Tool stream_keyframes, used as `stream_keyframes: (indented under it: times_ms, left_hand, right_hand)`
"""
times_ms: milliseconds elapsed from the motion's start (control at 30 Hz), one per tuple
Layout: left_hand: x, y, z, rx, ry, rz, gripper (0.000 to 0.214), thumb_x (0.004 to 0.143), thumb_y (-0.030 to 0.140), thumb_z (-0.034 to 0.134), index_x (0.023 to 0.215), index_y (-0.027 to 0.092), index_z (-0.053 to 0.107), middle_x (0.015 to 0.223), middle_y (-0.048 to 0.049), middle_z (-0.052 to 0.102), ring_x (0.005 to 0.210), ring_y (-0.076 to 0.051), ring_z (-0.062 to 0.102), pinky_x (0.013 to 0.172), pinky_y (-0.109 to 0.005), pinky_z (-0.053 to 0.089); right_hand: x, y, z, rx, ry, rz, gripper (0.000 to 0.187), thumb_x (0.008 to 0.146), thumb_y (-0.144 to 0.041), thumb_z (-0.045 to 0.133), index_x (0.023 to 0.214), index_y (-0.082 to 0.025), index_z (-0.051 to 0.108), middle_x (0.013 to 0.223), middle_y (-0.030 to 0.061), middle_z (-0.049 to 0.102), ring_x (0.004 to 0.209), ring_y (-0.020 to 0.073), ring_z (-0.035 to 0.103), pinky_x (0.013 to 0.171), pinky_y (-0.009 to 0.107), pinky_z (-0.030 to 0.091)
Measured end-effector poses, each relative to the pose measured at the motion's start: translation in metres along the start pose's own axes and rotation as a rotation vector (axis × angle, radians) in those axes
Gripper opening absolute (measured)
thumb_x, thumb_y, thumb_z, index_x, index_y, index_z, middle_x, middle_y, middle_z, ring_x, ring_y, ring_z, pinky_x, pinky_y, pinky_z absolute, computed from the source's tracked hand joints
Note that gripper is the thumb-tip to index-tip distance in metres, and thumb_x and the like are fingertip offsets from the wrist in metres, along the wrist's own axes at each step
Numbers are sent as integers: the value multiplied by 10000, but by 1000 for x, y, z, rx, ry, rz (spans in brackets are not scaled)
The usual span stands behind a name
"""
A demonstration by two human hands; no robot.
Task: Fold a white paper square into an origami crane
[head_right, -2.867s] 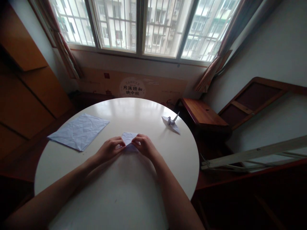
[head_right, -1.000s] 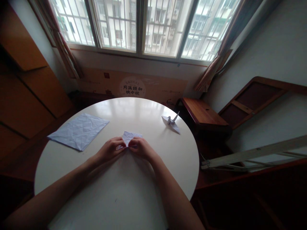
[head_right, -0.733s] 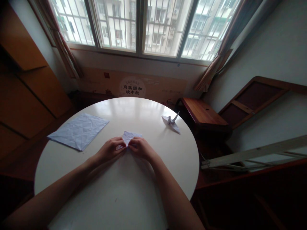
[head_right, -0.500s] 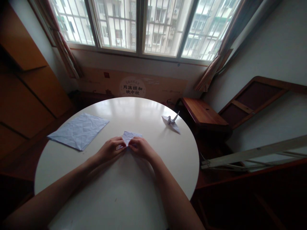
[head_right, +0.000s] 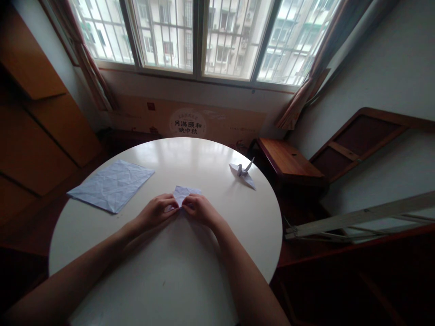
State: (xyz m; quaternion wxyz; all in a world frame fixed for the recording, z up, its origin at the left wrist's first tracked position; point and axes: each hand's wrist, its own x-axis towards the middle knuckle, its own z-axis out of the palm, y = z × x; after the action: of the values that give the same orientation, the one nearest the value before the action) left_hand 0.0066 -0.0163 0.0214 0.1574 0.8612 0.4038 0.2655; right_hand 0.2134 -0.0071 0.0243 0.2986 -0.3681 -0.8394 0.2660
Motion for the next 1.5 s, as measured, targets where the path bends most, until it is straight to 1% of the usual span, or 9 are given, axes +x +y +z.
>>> stream_keyframes:
  times_ms: [533,733,1000,1267,1500]
  left_hand:
    - [0,0,0,14,-6,-5,107,861,236,626,782,188,679,813,-33,638,788,-164,587,717,-264,421]
    - [0,-1,1,35,-23,37,84,847,181,634,842,213,712,829,-35,664,818,-175,593,742,-275,421]
    - [1,-5,3,21,-21,60,85,846,213,649,823,221,730,823,-37,673,796,-172,588,741,-281,424]
    - [0,-5,4,25,-24,46,87,846,238,658,820,229,740,810,-36,676,798,-174,587,742,-282,425]
    - [0,-7,5,45,-30,68,95,853,233,653,884,245,742,844,-35,684,805,-176,585,743,-282,420]
  right_hand:
    - [-1,0,0,6,0,1,98,831,-121,600,825,-166,688,858,40,665,792,148,601,745,261,452]
    - [-1,0,0,27,-5,2,106,822,-118,604,829,-165,699,878,50,663,801,155,614,758,270,466]
    - [-1,-2,-1,32,-28,13,107,812,-117,616,808,-160,715,857,54,659,773,148,607,745,269,471]
    - [-2,1,-4,43,-45,-3,115,829,-154,625,832,-177,738,876,54,662,794,154,611,750,267,470]
    - [-2,1,-4,26,-49,1,115,829,-156,627,852,-176,738,892,58,668,815,162,621,781,278,472]
